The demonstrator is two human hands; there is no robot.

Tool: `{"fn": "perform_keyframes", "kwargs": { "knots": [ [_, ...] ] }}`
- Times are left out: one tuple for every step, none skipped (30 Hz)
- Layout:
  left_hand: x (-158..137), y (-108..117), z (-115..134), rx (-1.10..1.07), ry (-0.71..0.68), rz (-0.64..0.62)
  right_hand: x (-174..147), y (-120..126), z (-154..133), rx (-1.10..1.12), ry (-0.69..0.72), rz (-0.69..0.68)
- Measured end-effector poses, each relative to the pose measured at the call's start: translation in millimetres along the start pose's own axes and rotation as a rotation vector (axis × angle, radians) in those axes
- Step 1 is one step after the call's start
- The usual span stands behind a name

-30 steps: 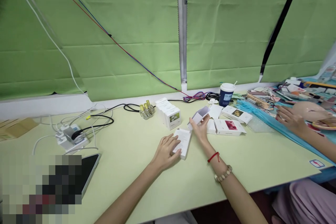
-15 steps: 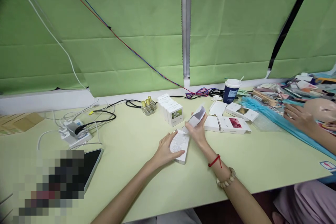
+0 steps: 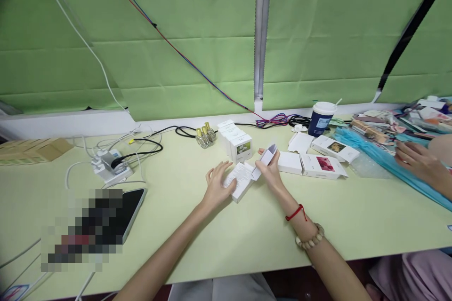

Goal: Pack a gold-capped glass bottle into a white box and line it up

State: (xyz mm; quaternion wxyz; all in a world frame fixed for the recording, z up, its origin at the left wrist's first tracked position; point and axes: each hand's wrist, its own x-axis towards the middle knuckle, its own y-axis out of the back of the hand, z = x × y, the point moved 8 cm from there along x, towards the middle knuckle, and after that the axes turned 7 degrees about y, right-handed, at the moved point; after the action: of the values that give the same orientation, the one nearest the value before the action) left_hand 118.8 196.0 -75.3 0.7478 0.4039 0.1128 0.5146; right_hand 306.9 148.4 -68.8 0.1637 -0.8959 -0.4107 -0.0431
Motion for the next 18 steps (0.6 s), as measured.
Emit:
{"fn": "perform_keyframes", "kwargs": {
  "knots": [
    [0,0,-1,0.004,0.006,-0.002,0,-1,2,-0.006,-0.007,-0.011],
    [-1,-2,-2,0.003,0.019,-0.023,0,-2,4,-0.009,-0.011,-0.027],
    [-2,-5,-3,0.004,0.031,-0.048,0,-3,6,-0.005,-0.02,-0.04],
    [-2,-7,-3,0.009,0.036,-0.064,-1,-4,8,0.005,-0.036,-0.046],
    [-3,-7,-3,0.019,0.032,-0.069,-1,-5,10,0.014,-0.053,-0.044],
    [-3,-6,-3,0.031,0.022,-0.062,-1,-4,12,0.023,-0.069,-0.034],
    [-2,-5,-2,0.045,0.011,-0.049,-1,-4,13,0.027,-0.076,-0.028],
    [-2,-3,-2,0.064,-0.004,-0.04,-1,-4,14,0.024,-0.075,-0.027],
    [-2,-1,-1,0.085,-0.019,-0.035,-1,-5,14,0.016,-0.066,-0.03],
    [-1,0,0,0.105,-0.033,-0.033,-1,-5,13,0.005,-0.043,-0.039],
    [-1,1,1,0.124,-0.046,-0.029,-1,-7,12,-0.007,-0.018,-0.054],
    [-1,3,3,0.138,-0.06,-0.021,-1,-8,11,-0.015,0.003,-0.068],
    [-2,4,4,0.15,-0.075,-0.009,-2,-9,10,-0.022,0.018,-0.077],
    [-2,5,7,0.159,-0.09,0.004,-2,-10,9,-0.023,0.025,-0.085],
    [-3,5,9,0.162,-0.099,0.014,-3,-11,8,-0.019,0.024,-0.088],
    [-4,4,11,0.161,-0.105,0.014,-3,-11,7,-0.008,0.014,-0.084],
    [-6,3,12,0.159,-0.108,0.009,-3,-11,6,0.01,-0.003,-0.072],
    [-7,1,14,0.156,-0.108,-0.004,-4,-11,6,0.03,-0.02,-0.052]
  ]
}}
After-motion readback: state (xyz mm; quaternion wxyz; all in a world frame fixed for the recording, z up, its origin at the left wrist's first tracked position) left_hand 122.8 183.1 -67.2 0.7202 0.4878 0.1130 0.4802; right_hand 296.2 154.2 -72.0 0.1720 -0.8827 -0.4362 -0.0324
